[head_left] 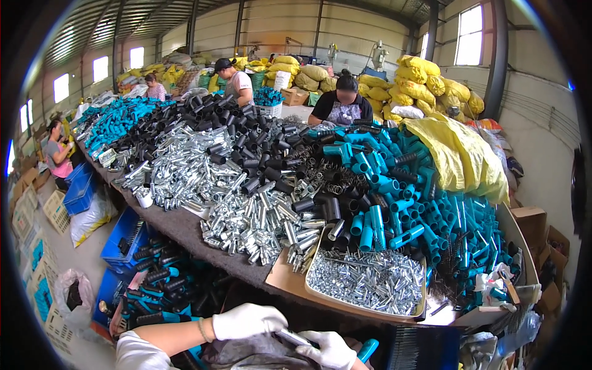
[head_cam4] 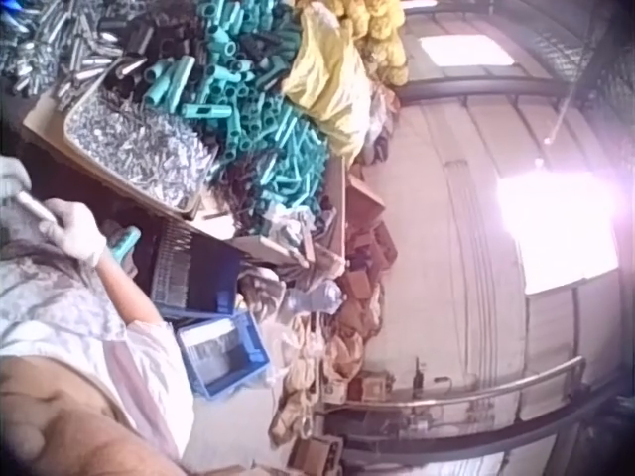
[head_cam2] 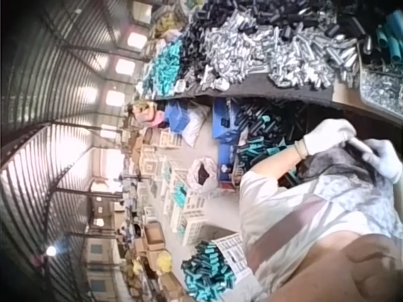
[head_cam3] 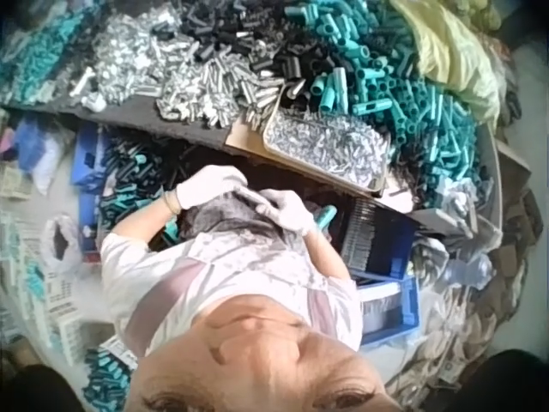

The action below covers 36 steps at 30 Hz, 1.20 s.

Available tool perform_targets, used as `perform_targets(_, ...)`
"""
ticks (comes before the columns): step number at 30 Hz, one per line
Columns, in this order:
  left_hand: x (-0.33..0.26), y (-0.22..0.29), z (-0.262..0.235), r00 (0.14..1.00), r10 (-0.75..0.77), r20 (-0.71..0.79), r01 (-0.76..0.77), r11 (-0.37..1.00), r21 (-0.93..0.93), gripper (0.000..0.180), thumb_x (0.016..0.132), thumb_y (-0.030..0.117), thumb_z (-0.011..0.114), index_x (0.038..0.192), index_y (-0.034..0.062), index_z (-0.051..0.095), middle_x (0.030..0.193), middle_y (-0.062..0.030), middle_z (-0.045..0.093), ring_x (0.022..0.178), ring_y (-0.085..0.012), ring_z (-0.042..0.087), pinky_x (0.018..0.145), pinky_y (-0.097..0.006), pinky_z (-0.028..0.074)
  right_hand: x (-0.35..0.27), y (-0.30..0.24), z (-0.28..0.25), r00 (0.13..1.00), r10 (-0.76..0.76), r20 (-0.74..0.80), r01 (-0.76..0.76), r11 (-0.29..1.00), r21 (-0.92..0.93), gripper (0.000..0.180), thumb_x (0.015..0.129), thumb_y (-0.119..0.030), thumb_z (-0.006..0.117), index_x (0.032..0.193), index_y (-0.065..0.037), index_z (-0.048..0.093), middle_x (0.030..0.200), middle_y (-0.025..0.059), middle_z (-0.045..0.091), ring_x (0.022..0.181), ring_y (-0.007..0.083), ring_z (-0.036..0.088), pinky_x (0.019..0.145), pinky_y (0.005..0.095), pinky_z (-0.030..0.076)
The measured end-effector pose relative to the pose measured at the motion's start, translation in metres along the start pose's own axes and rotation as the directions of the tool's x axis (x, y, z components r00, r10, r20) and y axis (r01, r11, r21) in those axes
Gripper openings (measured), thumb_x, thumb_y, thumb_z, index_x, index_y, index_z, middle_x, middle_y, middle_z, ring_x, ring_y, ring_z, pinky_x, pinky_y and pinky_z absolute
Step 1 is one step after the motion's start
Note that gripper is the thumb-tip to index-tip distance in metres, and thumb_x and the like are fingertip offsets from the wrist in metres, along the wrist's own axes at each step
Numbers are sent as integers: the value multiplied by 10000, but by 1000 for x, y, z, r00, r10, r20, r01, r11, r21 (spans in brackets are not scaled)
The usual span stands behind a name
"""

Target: Assembling plastic tool handles with metal springs and internal components at a factory workbench.

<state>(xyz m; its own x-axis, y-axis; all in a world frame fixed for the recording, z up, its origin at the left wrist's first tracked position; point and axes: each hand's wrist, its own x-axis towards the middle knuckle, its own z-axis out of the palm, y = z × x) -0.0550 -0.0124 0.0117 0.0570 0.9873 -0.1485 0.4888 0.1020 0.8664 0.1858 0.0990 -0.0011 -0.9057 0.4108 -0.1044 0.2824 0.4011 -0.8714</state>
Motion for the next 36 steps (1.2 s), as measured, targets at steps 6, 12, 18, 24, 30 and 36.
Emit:
perform_targets(6, 3, 7, 9, 710, 704, 1, -612, 616, 497, 267, 799, 111, 698, 1060, 62, 669, 1070, -91, 636, 1049, -308, 599, 909, -388, 500, -4, 3, -3, 998, 6, -62, -5, 1000, 21, 475, 865, -371, 703, 1192, -27, 668, 1044, 224, 706, 979, 348, 699, 853, 402, 533)
perform_targets(12, -2, 6, 17, 793, 607, -47, -553, 750, 363, 184, 874, 87, 647, 1047, 64, 705, 1071, -108, 650, 1018, -305, 630, 897, -372, 518, -2, 2, 3, 998, -40, -39, 38, 997, -67, 468, 849, -380, 711, 1174, -45, 677, 1022, 218, 702, 952, 376, 689, 824, 410, 535)
perform_targets(18, 5, -1, 17, 976, 166, -143, -181, 978, -100, 245, 901, 198, 712, 1098, 53, 693, 924, -95, 674, 805, -203, 668, 769, -316, 554, -5, 1, 7, 996, 23, -87, -27, 999, -45, 443, 845, -348, 712, 1168, -47, 677, 1019, 213, 702, 944, 376, 686, 821, 411, 534)
perform_targets(24, 5, 6, 16, 747, 665, 10, -590, 657, 469, 223, 870, 110, 621, 1083, 75, 673, 1110, -107, 623, 1089, -303, 590, 939, -398, 492, -10, 2, 7, 990, 42, -135, -45, 999, -18, 405, 846, -314, 697, 1158, -56, 679, 1006, 207, 703, 939, 369, 688, 810, 406, 536)
perform_targets(30, -2, 1, 24, 795, 606, 25, -536, 682, 498, 255, 901, 143, 584, 1132, 95, 678, 1056, -89, 659, 982, -280, 639, 874, -393, 532, -10, 4, 12, 995, -13, -98, 7, 998, -60, 390, 841, -310, 690, 1139, -58, 680, 1017, 214, 695, 943, 374, 684, 811, 405, 537)
perform_targets(36, 10, -7, 17, 981, 190, 25, -190, 982, 12, 388, 949, 323, 637, 1220, 45, 627, 1007, -104, 673, 853, -309, 672, 802, -364, 552, -10, 3, 15, 985, -39, -166, 3, 977, -215, 387, 831, -324, 702, 1125, -74, 684, 1004, 204, 692, 935, 401, 664, 799, 434, 538)
